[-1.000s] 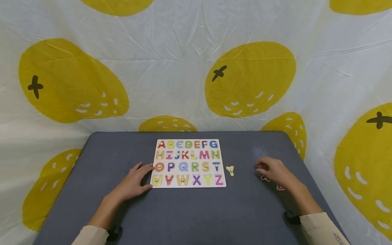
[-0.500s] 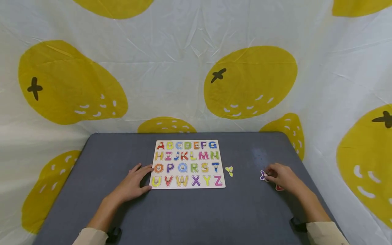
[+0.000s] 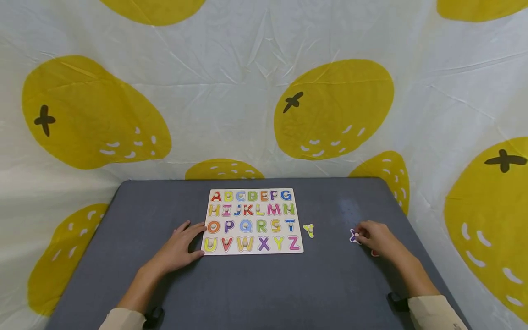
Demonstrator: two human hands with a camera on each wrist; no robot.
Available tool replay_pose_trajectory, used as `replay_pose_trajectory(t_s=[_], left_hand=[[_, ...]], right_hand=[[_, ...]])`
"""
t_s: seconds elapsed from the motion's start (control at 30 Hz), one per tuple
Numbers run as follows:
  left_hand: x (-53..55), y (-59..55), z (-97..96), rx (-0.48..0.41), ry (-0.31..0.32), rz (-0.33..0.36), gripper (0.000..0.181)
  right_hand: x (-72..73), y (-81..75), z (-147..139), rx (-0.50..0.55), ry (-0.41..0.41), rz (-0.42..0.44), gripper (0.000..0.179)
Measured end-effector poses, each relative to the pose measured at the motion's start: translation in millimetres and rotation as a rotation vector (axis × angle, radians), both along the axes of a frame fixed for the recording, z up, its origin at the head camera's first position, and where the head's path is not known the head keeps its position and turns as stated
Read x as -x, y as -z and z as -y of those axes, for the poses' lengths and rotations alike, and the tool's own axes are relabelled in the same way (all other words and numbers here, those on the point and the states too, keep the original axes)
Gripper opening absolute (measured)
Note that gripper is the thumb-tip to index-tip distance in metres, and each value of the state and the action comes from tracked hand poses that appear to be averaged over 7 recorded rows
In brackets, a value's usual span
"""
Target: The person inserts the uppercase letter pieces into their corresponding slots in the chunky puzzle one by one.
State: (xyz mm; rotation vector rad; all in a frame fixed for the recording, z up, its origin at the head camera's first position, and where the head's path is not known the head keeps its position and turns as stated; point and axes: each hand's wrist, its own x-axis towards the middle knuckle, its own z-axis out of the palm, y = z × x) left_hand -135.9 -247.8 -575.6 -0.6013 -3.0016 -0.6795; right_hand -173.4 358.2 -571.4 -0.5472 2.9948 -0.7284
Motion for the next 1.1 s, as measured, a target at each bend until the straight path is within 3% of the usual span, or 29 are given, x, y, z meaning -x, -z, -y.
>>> replay_pose_trajectory(t_s=[0.13, 0.4, 0.73, 0.9, 1.0, 1.1], left_hand=[[0.4, -0.2, 0.7, 0.002, 0.002, 0.001, 0.066], [0.3, -1.3, 0.3, 0.005, 0.001, -0.004, 0.065], [0.2, -2.6, -0.8, 0.008, 0.003, -0.005, 0.066], [1.1, -1.2, -0.7, 0.006, 0.001, 0.001, 0.067], [1.6, -0.6, -0.8, 0.008, -0.001, 0.003, 0.067], [1.5, -1.0, -0.9, 0.011, -0.001, -0.002, 0.067]], right_hand=[[-0.7, -2.7, 1.1, 0.012, 0.005, 0.022, 0.004], [3.0, -10.0, 10.9, -0.038, -0.038, -0.141, 0.008], [13.2, -23.3, 50.3, -0.041, -0.155, -0.210, 0.010], [19.3, -26.0, 71.9, -0.019, -0.248, -0.307, 0.013], [21.5, -28.6, 87.1, -0.010, -0.274, -0.313, 0.012], [23.0, -30.9, 102.8, -0.002, -0.292, -0.267, 0.011]])
